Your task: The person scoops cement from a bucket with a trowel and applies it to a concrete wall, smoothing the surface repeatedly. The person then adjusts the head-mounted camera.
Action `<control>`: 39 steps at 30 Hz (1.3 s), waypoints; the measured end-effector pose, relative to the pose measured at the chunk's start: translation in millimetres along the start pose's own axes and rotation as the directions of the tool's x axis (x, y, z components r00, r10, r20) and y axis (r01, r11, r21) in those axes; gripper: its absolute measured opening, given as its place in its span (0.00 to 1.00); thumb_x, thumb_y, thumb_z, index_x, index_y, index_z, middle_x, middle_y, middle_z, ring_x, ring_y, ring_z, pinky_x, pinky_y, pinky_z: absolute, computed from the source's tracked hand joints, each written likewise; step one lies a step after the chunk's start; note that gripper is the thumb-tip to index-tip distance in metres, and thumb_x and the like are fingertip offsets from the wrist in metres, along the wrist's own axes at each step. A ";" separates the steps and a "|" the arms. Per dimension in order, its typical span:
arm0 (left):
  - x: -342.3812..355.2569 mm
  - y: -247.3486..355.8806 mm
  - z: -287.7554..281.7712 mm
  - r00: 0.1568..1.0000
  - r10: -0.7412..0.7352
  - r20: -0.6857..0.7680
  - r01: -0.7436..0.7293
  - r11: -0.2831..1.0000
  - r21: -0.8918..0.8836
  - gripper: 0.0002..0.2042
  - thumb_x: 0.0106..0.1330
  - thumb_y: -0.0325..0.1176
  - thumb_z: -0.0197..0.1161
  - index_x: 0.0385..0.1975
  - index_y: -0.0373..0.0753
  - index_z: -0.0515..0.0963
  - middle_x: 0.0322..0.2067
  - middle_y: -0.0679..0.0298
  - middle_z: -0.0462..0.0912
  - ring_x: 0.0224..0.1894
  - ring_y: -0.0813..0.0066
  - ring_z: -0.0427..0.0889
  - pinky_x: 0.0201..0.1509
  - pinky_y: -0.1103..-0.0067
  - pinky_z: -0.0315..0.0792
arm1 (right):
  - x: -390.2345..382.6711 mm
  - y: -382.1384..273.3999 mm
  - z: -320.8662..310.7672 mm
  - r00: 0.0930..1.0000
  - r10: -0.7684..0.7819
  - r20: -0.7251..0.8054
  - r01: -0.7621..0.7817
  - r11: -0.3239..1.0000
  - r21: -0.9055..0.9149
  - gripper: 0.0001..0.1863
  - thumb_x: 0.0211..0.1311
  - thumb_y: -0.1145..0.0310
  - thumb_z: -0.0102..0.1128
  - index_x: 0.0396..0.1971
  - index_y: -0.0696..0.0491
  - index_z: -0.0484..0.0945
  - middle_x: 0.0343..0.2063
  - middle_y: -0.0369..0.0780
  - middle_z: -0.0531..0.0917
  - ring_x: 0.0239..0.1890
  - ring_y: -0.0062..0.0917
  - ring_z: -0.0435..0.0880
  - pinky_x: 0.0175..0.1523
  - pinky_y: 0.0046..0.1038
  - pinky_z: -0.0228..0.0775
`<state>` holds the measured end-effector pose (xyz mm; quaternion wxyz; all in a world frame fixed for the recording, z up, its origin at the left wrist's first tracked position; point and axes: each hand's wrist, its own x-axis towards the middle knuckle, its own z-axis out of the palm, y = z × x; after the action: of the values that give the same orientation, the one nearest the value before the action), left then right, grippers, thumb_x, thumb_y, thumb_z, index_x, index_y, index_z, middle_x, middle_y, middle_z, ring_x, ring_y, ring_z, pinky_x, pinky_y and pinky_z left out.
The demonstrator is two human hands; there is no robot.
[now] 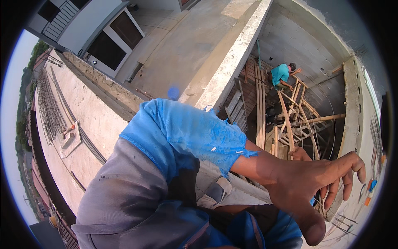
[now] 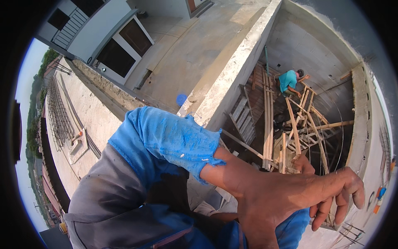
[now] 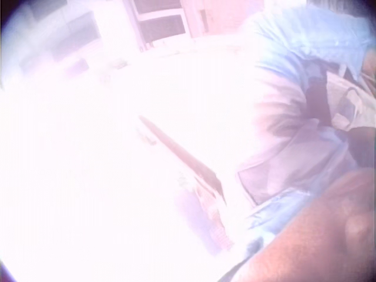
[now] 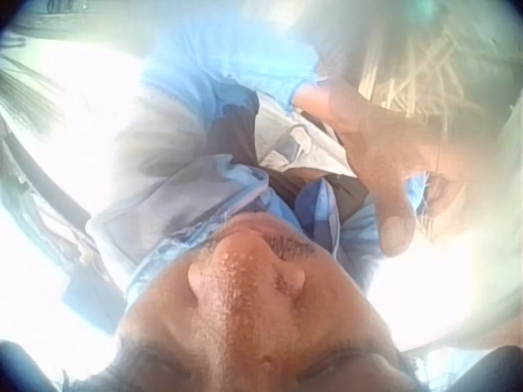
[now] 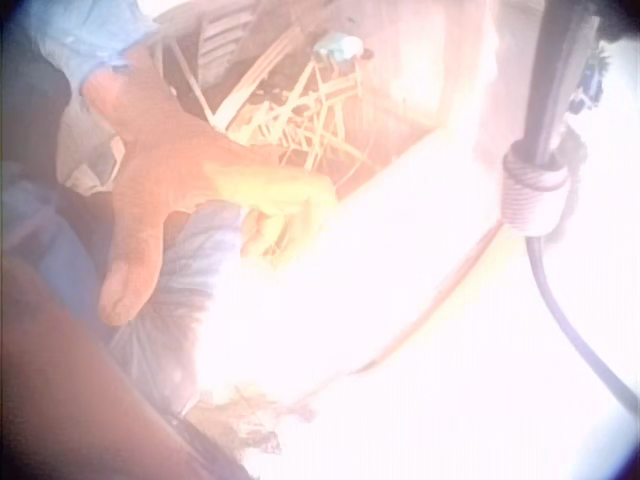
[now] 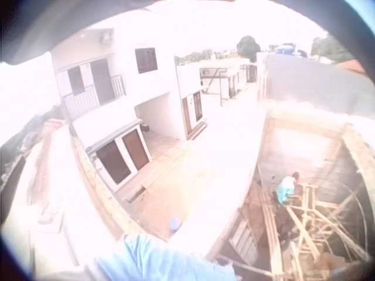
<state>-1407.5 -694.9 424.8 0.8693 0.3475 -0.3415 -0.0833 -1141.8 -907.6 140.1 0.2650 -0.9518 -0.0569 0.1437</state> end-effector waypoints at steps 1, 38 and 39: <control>-1.1 2.8 1.1 1.000 0.003 0.017 -0.003 1.000 0.014 0.42 0.62 0.70 0.72 0.52 0.32 0.71 0.41 0.55 0.80 0.38 0.59 0.83 0.40 0.64 0.76 | -0.3 1.1 1.0 1.000 -0.022 0.009 0.023 0.999 -0.037 0.16 0.74 0.57 0.65 0.41 0.58 0.82 0.38 0.49 0.87 0.45 0.41 0.88 0.52 0.42 0.77; -183.8 45.9 -24.2 0.806 -0.472 -0.357 0.534 0.322 0.782 0.34 0.72 0.62 0.63 0.54 0.30 0.75 0.36 0.47 0.85 0.44 0.47 0.87 0.45 0.56 0.76 | 18.9 -219.6 223.4 0.671 -0.258 0.695 0.595 0.746 -0.297 0.16 0.75 0.57 0.65 0.48 0.56 0.82 0.50 0.53 0.88 0.57 0.50 0.86 0.60 0.48 0.77; -183.5 39.3 -17.3 0.803 -0.537 -0.260 0.462 0.285 0.840 0.32 0.71 0.61 0.64 0.51 0.31 0.76 0.35 0.48 0.86 0.44 0.47 0.88 0.44 0.56 0.76 | 19.2 -215.4 218.4 0.696 -0.253 0.671 0.576 0.756 -0.312 0.16 0.75 0.58 0.65 0.48 0.56 0.82 0.50 0.53 0.88 0.57 0.50 0.86 0.60 0.47 0.77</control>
<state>-1538.0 -586.0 343.3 0.4804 0.8252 -0.2392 -0.1762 -1196.7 -613.7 68.9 0.0035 -0.8518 -0.3932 0.3462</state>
